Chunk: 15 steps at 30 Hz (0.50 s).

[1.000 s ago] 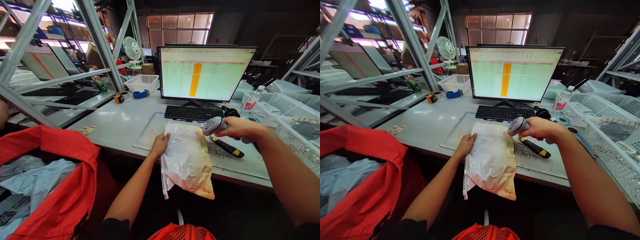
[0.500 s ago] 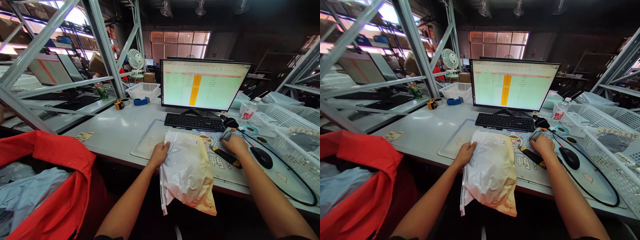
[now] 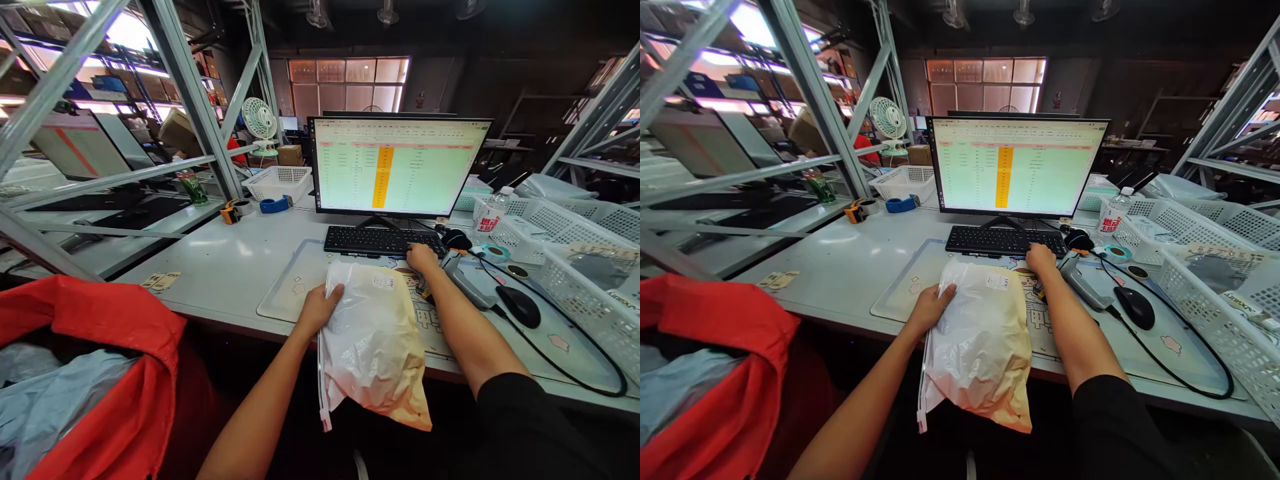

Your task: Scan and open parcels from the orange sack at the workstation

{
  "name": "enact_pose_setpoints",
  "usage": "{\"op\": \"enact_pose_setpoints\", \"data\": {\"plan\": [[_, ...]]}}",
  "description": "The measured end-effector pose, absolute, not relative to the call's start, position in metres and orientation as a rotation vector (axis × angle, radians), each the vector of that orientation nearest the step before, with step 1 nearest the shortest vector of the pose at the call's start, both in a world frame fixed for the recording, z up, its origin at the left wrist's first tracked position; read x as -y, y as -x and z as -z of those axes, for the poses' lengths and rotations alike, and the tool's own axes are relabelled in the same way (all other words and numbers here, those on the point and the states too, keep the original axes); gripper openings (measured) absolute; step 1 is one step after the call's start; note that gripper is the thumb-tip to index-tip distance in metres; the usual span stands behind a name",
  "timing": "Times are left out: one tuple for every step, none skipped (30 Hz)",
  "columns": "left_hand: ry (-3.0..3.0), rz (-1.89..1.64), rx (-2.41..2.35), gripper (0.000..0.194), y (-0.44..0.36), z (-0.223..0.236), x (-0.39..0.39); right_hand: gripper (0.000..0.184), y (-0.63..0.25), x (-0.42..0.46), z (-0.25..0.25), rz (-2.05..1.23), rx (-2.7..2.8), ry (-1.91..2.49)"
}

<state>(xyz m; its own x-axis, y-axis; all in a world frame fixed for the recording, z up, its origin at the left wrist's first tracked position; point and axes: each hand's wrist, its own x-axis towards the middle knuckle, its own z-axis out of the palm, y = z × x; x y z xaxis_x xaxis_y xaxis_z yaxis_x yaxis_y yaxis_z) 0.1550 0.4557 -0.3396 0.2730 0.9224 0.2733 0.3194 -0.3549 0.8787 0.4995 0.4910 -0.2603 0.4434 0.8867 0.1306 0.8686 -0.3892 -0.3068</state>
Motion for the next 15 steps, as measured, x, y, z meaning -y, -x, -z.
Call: {"op": "enact_pose_setpoints", "data": {"plan": [[-1.84,-1.063,-1.118,0.064,-0.154,0.339,-0.455,0.046,-0.499,-0.49,0.256,-0.103,1.505,2.347],[-1.854,-1.068,-1.101,0.06,-0.154,0.338,-0.455,0.046,-0.497,-0.488,0.252,-0.131,1.522,2.31],[-1.866,-1.083,-1.072,0.057,-0.153,0.337,-0.454,0.047,-0.493,-0.484,0.248,-0.171,1.553,2.258],[-1.871,-1.106,-1.029,0.054,-0.152,0.337,-0.453,0.049,-0.487,-0.479,0.245,-0.229,1.605,2.189],[-1.865,-1.137,-0.971,0.051,-0.151,0.337,-0.451,0.053,-0.48,-0.472,0.243,-0.303,1.669,2.102],[-1.848,-1.177,-0.908,0.049,-0.15,0.338,-0.449,0.059,-0.471,-0.462,0.242,-0.382,1.736,2.006],[-1.824,-1.228,-0.852,0.048,-0.149,0.339,-0.447,0.067,-0.462,-0.45,0.243,-0.46,1.8,1.908],[-1.795,-1.288,-0.812,0.047,-0.148,0.34,-0.445,0.075,-0.452,-0.435,0.244,-0.55,1.867,1.8],[-1.771,-1.341,-0.791,0.047,-0.147,0.339,-0.442,0.084,-0.443,-0.419,0.245,-0.653,1.933,1.677],[-1.765,-1.368,-0.783,0.047,-0.147,0.338,-0.438,0.091,-0.436,-0.4,0.247,-0.771,2.0,1.555],[-1.784,-1.357,-0.783,0.049,-0.146,0.335,-0.434,0.094,-0.43,-0.38,0.248,-0.899,2.066,1.448],[-1.826,-1.319,-0.782,0.051,-0.146,0.33,-0.427,0.091,-0.428,-0.357,0.25,-1.025,2.122,1.363],[-1.876,-1.281,-0.764,0.054,-0.145,0.323,-0.419,0.084,-0.429,-0.332,0.25,-1.121,2.15,1.316],[-1.923,-1.266,-0.721,0.058,-0.144,0.315,-0.407,0.074,-0.433,-0.305,0.251,-1.164,2.128,1.328],[-1.96,-1.276,-0.648,0.061,-0.142,0.306,-0.393,0.067,-0.441,-0.274,0.25,-1.143,2.038,1.397]]}}
